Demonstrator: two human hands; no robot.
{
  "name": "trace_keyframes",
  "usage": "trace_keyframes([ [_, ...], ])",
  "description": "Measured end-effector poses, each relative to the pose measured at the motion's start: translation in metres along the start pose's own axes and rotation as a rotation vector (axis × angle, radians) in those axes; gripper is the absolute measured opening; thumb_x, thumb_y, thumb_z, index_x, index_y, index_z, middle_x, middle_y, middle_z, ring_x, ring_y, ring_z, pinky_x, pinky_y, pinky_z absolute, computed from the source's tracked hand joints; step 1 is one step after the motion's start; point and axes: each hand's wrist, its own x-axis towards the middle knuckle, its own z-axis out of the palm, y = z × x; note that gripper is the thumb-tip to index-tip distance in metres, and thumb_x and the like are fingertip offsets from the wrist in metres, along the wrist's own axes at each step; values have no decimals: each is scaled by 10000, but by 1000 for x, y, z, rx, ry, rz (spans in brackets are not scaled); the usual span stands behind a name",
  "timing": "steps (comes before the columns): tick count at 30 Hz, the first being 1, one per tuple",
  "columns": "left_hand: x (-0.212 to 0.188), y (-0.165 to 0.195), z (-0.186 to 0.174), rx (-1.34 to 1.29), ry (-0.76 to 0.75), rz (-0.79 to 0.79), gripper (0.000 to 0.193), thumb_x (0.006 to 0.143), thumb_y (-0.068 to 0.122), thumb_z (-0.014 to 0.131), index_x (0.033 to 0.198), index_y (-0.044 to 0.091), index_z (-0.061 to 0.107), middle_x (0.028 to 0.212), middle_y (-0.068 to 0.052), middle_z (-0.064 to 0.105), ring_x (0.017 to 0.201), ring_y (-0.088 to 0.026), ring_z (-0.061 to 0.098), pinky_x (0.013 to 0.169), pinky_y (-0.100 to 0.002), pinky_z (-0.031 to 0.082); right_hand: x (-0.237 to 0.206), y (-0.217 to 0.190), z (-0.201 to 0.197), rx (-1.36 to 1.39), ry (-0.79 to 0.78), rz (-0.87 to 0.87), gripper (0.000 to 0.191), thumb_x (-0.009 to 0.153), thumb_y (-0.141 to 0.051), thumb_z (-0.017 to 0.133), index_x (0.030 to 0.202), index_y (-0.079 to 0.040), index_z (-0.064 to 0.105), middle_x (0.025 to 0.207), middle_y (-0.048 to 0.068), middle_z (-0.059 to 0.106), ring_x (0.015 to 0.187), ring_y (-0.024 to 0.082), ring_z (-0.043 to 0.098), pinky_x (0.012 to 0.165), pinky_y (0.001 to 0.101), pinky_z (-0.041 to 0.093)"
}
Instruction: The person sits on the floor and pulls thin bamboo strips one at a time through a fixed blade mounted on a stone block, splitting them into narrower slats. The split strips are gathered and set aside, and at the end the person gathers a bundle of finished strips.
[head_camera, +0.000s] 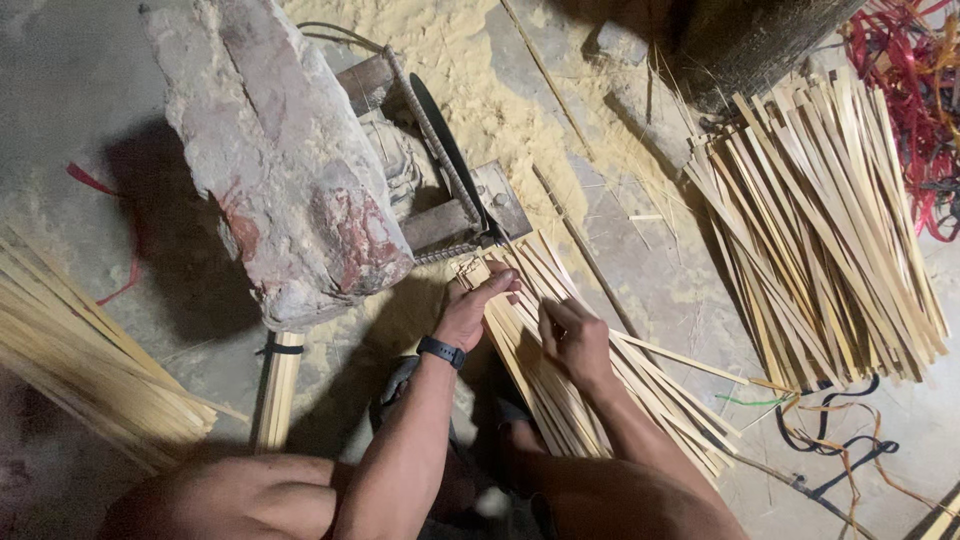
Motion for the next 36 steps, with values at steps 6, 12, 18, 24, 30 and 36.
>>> trace_keyframes([
  [6, 11, -13, -23, 55, 99, -31, 420, 765, -44, 757, 1170, 9, 659, 1173, -108, 714, 1077, -220, 669, 1012, -374, 502, 57, -11, 24, -98, 94, -160, 243, 854, -10, 708, 1091, -6, 758, 832, 169, 691, 617, 328, 677, 574, 426, 545],
  [12, 11, -16, -20, 134, 110, 22, 353, 827, -4, 846, 1098, -116, 651, 1070, -172, 764, 1018, -210, 725, 978, -300, 471, 32, -14, -9, -159, 59, -191, 273, 831, -25, 678, 1090, -32, 763, 875, 126, 729, 703, 286, 705, 629, 388, 583],
  [18, -7, 4, 6, -3, -75, 89, 258, 896, 37, 789, 1113, -67, 694, 961, -116, 761, 859, -200, 707, 834, -358, 561, -6, -10, -21, -33, -7, -128, 230, 875, -88, 700, 1081, -1, 755, 914, 151, 725, 734, 286, 715, 649, 376, 596],
  [24, -8, 8, 1, 11, -70, 0, 400, 805, 15, 770, 1193, 43, 676, 1035, -70, 783, 1008, -164, 732, 966, -278, 532, 19, -4, 4, 0, 36, -46, 208, 851, 2, 692, 1044, -29, 764, 817, 137, 691, 615, 268, 693, 557, 401, 559],
  [30, -6, -7, -18, 14, -85, 61, 434, 823, 48, 829, 1235, 32, 691, 1135, -51, 728, 1031, -166, 670, 929, -343, 528, 54, -12, 21, -59, 61, -225, 206, 781, -2, 740, 987, -9, 728, 801, 165, 632, 645, 344, 643, 566, 450, 521],
  [36, 2, -13, -19, 62, 18, -18, 478, 738, 52, 908, 1131, -98, 680, 1165, -177, 768, 1174, -245, 710, 1113, -358, 458, 11, 3, -21, -164, 125, -238, 203, 844, -41, 692, 1036, -58, 755, 890, 109, 685, 745, 278, 684, 662, 397, 564],
])
